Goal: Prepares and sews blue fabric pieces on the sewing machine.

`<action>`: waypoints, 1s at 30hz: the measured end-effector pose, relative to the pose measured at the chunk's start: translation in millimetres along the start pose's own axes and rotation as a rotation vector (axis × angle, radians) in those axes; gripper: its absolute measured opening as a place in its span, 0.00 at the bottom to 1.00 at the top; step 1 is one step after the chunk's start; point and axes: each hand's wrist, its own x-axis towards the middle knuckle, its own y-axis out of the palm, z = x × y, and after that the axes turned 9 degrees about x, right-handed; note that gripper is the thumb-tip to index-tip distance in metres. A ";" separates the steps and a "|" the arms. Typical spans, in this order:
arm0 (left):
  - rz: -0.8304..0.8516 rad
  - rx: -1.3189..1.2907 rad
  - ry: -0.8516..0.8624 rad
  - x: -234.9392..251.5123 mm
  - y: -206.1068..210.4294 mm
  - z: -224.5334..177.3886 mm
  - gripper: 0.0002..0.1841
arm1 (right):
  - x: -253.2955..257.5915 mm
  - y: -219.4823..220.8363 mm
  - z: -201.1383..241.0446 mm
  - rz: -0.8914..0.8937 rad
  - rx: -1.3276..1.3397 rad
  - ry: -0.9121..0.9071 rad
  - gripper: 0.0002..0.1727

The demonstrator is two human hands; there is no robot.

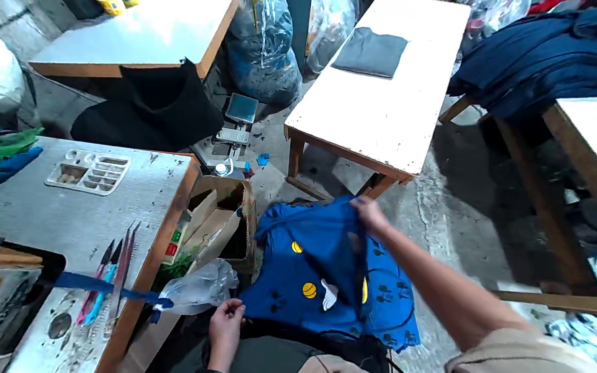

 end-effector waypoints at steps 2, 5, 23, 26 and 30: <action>0.006 0.010 0.018 -0.2 1.0 1.0 0.10 | 21.9 -61.1 32.4 -0.205 0.009 -0.065 0.23; 0.036 0.072 0.029 -2.2 0.9 3.8 0.10 | 22.2 -119.4 96.2 -0.381 0.062 -0.283 0.23; -0.275 -0.243 0.990 -158.5 -125.7 -111.0 0.32 | -294.8 96.3 255.9 1.346 -0.338 -1.107 0.08; -0.281 -0.301 0.907 -197.7 -145.6 -80.4 0.16 | -332.1 127.1 274.0 1.401 -0.127 -1.273 0.07; -0.355 -0.137 0.727 -263.7 -173.9 -12.2 0.15 | -386.8 169.9 282.6 1.527 0.118 -1.274 0.09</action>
